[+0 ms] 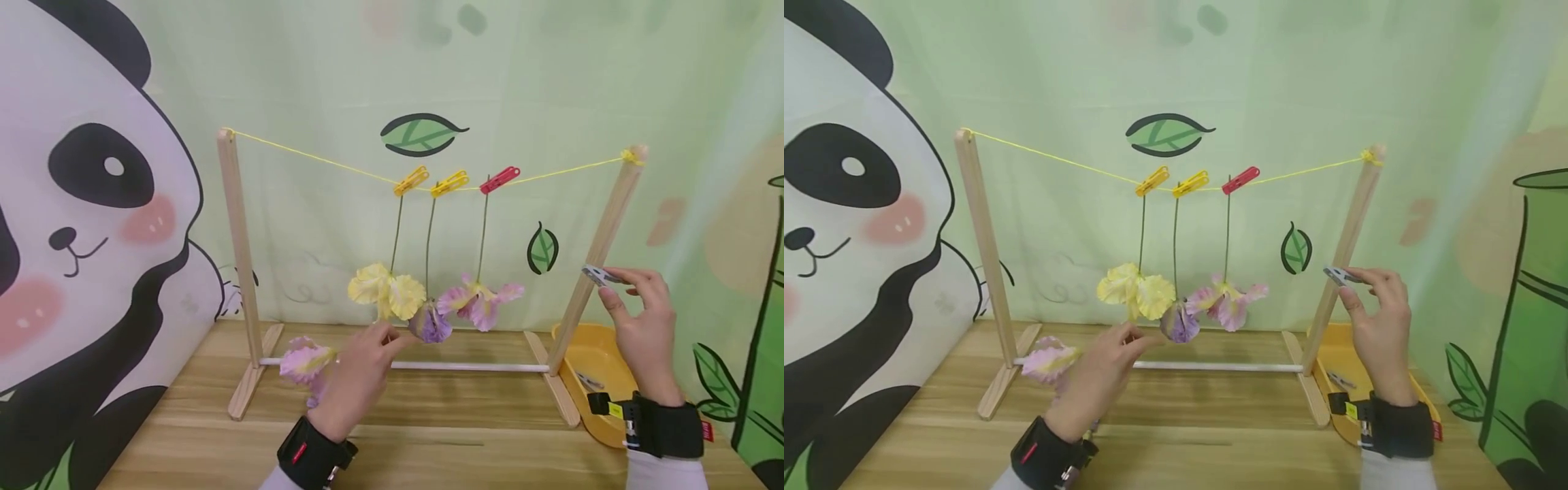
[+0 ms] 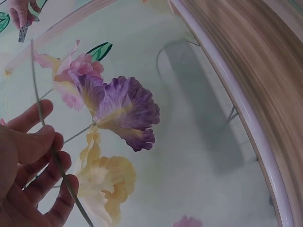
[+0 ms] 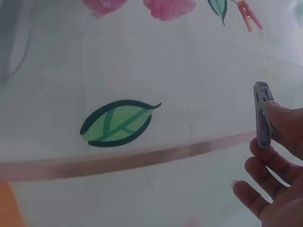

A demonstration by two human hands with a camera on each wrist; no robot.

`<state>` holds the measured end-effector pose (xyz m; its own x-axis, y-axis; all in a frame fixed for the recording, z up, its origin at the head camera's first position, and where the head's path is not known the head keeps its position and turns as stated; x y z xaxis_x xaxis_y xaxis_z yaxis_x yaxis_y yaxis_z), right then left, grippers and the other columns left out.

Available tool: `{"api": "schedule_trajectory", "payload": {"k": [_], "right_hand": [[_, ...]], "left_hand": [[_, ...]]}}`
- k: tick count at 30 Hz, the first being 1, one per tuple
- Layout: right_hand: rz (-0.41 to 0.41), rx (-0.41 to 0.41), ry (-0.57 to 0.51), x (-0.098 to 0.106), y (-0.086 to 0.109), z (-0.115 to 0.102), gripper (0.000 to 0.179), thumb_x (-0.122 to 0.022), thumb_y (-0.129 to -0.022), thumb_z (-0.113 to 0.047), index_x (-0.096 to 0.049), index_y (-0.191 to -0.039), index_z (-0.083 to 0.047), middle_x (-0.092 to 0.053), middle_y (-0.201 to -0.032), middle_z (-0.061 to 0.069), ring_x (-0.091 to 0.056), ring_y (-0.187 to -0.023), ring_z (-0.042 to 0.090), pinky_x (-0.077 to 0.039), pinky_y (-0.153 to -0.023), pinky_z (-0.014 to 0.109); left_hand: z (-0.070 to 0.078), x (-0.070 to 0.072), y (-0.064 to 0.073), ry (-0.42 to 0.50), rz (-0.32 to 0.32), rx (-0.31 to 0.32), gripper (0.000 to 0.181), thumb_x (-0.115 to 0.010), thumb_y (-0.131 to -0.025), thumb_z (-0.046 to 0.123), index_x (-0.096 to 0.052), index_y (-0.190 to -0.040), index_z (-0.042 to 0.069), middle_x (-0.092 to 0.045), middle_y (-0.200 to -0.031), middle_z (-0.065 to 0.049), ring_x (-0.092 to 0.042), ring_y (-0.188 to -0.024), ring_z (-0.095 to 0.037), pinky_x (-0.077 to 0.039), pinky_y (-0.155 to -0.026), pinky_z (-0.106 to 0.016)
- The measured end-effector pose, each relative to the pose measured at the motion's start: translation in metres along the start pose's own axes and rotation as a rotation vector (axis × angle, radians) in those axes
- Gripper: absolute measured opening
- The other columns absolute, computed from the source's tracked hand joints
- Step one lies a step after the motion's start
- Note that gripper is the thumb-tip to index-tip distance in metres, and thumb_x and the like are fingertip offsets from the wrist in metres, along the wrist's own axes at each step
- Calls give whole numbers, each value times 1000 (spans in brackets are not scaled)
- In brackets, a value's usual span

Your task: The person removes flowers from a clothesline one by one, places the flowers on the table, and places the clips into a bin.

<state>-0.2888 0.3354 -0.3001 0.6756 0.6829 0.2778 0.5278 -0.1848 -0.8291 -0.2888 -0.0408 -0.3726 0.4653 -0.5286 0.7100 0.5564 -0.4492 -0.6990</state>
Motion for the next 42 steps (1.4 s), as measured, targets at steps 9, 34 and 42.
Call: {"api": "schedule_trajectory", "payload": {"k": [9, 34, 42], "right_hand": [[-2, -84, 73, 15, -2, 38, 29, -65, -90, -4, -64, -119, -1, -48, -105, -7, -38, -99, 2, -28, -84, 21], [-523, -227, 314, -4, 35, 152, 28, -63, -90, -4, -58, -112, 13, -52, -100, 30, -48, -80, 35, -40, -61, 37], [-866, -372, 352, -7, 44, 169, 32, -63, -90, -9, -58, -107, 18, -59, -98, 36, -56, -83, 39, -49, -70, 51]], "left_hand": [[10, -14, 8, -105, -127, -40, 41, -69, -81, -5, -71, -107, 26, -51, -85, 4, -47, -79, -13, -37, -67, -31], [18, -69, 41, -242, -265, -66, 24, -67, -76, 4, -72, -87, 25, -64, -88, 2, -61, -83, -18, -49, -67, -35], [11, -78, 47, -246, -288, -69, 24, -68, -75, 2, -71, -86, 23, -64, -86, 1, -61, -78, -19, -49, -60, -35]]}}
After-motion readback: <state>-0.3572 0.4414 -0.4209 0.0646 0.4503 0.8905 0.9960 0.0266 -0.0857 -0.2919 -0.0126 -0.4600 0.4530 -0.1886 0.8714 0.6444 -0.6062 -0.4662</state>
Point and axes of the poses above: each hand's wrist, its own y-axis away from the middle knuckle, its own x-axis out of the back of the hand, z = x × y, the point moved 3 cm from there along -y, towards the middle knuckle
